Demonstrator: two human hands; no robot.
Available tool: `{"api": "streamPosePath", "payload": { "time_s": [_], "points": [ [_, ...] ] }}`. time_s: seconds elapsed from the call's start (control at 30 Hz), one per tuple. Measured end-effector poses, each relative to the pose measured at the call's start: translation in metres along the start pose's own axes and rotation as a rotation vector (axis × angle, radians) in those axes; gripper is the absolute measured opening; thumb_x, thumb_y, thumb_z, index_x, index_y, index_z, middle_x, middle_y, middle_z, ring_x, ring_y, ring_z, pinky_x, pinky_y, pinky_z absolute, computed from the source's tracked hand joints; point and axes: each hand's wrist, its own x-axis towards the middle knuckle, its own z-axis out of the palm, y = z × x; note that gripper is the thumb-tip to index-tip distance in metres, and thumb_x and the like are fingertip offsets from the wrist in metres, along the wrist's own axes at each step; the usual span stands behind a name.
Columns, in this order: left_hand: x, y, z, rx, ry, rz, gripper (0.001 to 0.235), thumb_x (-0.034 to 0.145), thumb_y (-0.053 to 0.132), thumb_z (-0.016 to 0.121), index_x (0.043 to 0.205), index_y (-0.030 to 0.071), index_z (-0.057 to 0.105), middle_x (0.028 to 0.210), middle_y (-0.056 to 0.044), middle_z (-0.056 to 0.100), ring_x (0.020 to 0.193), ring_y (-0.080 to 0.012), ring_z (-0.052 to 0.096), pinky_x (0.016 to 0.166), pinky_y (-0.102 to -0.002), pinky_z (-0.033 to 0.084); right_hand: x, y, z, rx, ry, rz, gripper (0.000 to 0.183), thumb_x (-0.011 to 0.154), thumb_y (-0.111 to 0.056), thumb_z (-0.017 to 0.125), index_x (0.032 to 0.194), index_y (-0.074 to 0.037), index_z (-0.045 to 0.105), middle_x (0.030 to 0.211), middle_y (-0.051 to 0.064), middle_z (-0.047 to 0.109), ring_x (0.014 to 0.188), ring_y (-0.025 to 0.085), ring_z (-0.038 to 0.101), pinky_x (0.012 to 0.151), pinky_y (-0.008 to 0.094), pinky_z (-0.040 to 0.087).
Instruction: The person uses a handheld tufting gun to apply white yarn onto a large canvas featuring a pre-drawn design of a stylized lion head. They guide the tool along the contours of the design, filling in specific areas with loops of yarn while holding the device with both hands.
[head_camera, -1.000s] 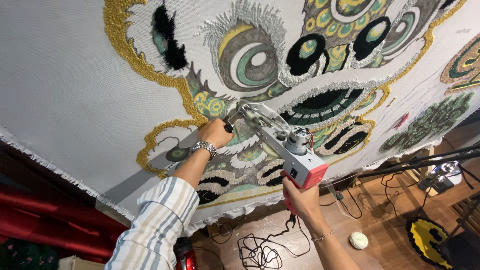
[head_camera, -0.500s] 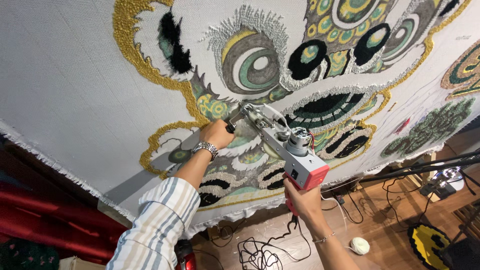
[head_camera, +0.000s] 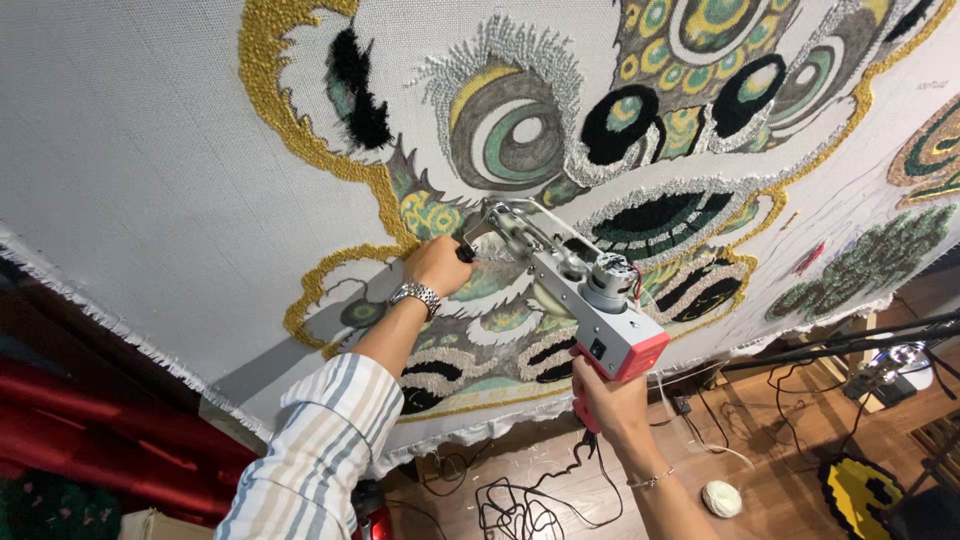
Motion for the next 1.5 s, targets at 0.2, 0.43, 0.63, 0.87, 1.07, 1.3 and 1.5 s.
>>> {"api": "streamPosePath", "payload": {
  "time_s": [0.2,0.43,0.63,0.87,1.07,1.3,1.5],
  "points": [
    [0.012,-0.01,0.025,-0.116,-0.052,0.014,0.036,0.085,0.049,0.076,0.082,0.013,0.079,0.077,-0.007,0.078,0.069,-0.0208,0.074,0.064,-0.036,0.056,0.001,-0.004,-0.004,0.067,0.004,0.061,0.025,0.085,-0.008,0.065,0.107,0.002,0.069,0.066,0.006,0.061,0.051,0.013,0.057,0.046,0.028,0.047],
    [0.03,0.0,0.132,-0.846,-0.299,0.005,0.041,0.092,0.039,0.071,0.127,0.019,0.062,0.097,-0.002,0.072,0.067,-0.0114,0.071,0.049,-0.026,0.049,0.01,-0.024,-0.052,0.163,-0.045,0.226,0.039,0.08,-0.008,0.061,0.118,0.003,0.066,0.064,0.007,0.056,0.048,0.019,0.054,0.041,0.034,0.045],
    [0.06,0.031,0.234,-1.33,-0.353,0.338,0.045,0.099,0.026,0.066,0.135,0.005,0.049,0.112,-0.006,0.071,0.072,-0.0177,0.076,0.057,-0.03,0.056,0.019,-0.038,-0.116,0.249,-0.173,0.339,0.047,0.079,-0.015,0.058,0.121,0.003,0.066,0.06,0.005,0.051,0.049,0.018,0.051,0.043,0.035,0.042],
    [-0.003,0.059,0.226,-1.17,-0.237,0.279,0.034,0.096,0.033,0.076,0.117,0.006,0.076,0.088,0.002,0.067,0.062,-0.0055,0.048,0.054,-0.025,0.041,0.02,-0.045,-0.181,0.442,-0.328,0.442,0.053,0.084,-0.024,0.064,0.126,0.008,0.063,0.061,0.003,0.048,0.053,0.014,0.048,0.049,0.029,0.04],
    [-0.065,0.082,0.186,-1.237,-0.253,0.075,0.034,0.096,0.036,0.079,0.109,0.006,0.077,0.083,-0.004,0.064,0.054,-0.0081,0.047,0.049,-0.028,0.038,0.019,-0.055,-0.203,0.707,-0.547,0.195,0.074,0.081,-0.039,0.068,0.141,0.0,0.051,0.116,0.022,0.071,0.069,0.023,0.058,0.059,0.037,0.05],
    [-0.121,0.087,0.189,-1.447,-0.339,0.089,0.035,0.097,0.037,0.069,0.111,0.006,0.076,0.104,-0.001,0.077,0.051,-0.0052,0.044,0.049,-0.025,0.039,0.048,0.005,-0.2,0.839,-0.971,0.433,0.087,0.088,-0.048,0.067,0.154,-0.007,0.029,0.122,0.028,0.069,0.097,0.034,0.067,0.088,0.043,0.053],
    [-0.123,0.094,0.193,-1.568,-0.386,0.046,0.035,0.098,0.034,0.069,0.114,0.004,0.074,0.108,-0.006,0.076,0.052,-0.0056,0.044,0.051,-0.024,0.04,0.032,0.095,-0.136,0.162,-0.612,0.592,0.067,0.088,-0.022,0.063,0.15,-0.023,0.035,0.106,0.008,0.072,0.094,0.018,0.07,0.079,0.035,0.055]
  ]
}}
